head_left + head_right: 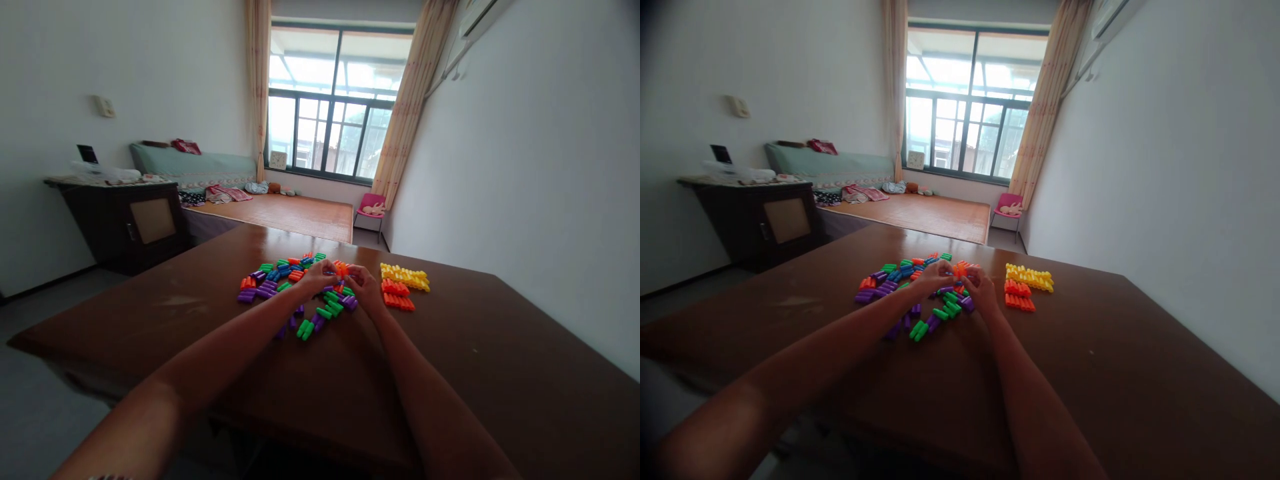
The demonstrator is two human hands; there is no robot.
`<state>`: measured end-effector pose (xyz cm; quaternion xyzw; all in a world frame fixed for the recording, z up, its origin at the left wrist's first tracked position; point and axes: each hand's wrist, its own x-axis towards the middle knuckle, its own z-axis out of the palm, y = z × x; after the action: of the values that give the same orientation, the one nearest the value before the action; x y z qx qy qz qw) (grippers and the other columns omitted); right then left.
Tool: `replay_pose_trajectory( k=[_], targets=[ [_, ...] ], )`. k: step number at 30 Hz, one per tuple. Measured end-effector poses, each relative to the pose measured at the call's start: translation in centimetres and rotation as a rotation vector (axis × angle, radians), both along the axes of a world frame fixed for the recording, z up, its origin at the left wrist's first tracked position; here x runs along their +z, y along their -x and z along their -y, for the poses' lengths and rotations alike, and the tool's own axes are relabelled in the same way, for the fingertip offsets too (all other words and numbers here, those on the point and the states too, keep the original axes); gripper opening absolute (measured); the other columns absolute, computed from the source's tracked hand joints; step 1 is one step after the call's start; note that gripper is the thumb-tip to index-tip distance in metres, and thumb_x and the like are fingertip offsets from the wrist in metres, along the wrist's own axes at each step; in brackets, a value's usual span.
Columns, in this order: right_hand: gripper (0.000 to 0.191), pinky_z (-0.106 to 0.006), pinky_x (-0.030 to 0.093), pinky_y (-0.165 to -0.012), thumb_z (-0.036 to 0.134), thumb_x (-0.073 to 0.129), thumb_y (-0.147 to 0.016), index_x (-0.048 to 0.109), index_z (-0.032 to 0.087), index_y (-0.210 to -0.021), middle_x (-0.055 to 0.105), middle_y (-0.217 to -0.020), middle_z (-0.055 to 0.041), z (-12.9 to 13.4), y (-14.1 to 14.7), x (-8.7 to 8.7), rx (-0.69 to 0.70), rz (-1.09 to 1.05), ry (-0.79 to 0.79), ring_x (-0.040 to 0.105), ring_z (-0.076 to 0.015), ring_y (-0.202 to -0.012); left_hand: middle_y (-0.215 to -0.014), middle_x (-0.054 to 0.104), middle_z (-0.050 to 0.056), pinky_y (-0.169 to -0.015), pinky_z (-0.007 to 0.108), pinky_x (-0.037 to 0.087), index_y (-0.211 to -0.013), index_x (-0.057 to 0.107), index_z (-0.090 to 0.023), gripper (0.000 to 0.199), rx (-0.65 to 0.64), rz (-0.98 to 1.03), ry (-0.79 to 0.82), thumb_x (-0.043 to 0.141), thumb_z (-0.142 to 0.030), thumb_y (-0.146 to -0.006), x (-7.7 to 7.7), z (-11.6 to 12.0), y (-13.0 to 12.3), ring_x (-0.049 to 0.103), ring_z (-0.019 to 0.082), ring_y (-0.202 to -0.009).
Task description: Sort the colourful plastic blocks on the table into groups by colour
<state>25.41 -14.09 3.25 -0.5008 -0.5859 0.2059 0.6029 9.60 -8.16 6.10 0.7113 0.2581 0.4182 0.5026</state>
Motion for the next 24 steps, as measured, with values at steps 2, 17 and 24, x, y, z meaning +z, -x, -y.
replay_pose_trajectory(
  k=[2, 17, 24],
  targets=[
    [0.044, -0.038, 0.055, -0.081, 0.047, 0.071, -0.071, 0.063, 0.02, -0.105, 0.071, -0.101, -0.0081, -0.1, -0.3, 0.4, 0.033, 0.01, 0.007, 0.068, -0.0219, -0.088, -0.082, 0.067, 0.002, -0.073, 0.028, 0.054, -0.083, 0.057, -0.014, 0.022, -0.064, -0.016, 0.001, 0.072, -0.024, -0.07, 0.1, 0.3, 0.6, 0.066, 0.015, -0.079],
    [0.036, -0.051, 0.044, -0.079, 0.053, 0.064, -0.07, 0.073, 0.023, -0.088, 0.07, -0.085, -0.01, 5.5, -18.8, -4.9, -1.116, 0.333, 0.517, 0.06, -0.0277, -0.082, -0.151, 0.041, 0.002, -0.115, 0.049, 0.022, -0.136, 0.051, -0.041, 0.053, 0.019, -0.852, -0.739, 0.056, -0.052, -0.085, -1.6, 6.2, 14.9, 0.031, 0.029, -0.141],
    [0.041, -0.054, 0.043, -0.079, 0.048, 0.046, -0.082, 0.073, 0.023, -0.099, 0.069, -0.092, -0.0152, 4.2, -18.6, -5.1, -1.158, 0.333, 0.537, 0.058, -0.0343, -0.091, -0.155, 0.034, 0.006, -0.113, 0.057, 0.014, -0.145, 0.037, -0.041, 0.066, 0.042, -0.975, -0.693, 0.053, -0.062, -0.084, -3.1, 6.4, 13.2, 0.023, 0.032, -0.143]
  ],
)
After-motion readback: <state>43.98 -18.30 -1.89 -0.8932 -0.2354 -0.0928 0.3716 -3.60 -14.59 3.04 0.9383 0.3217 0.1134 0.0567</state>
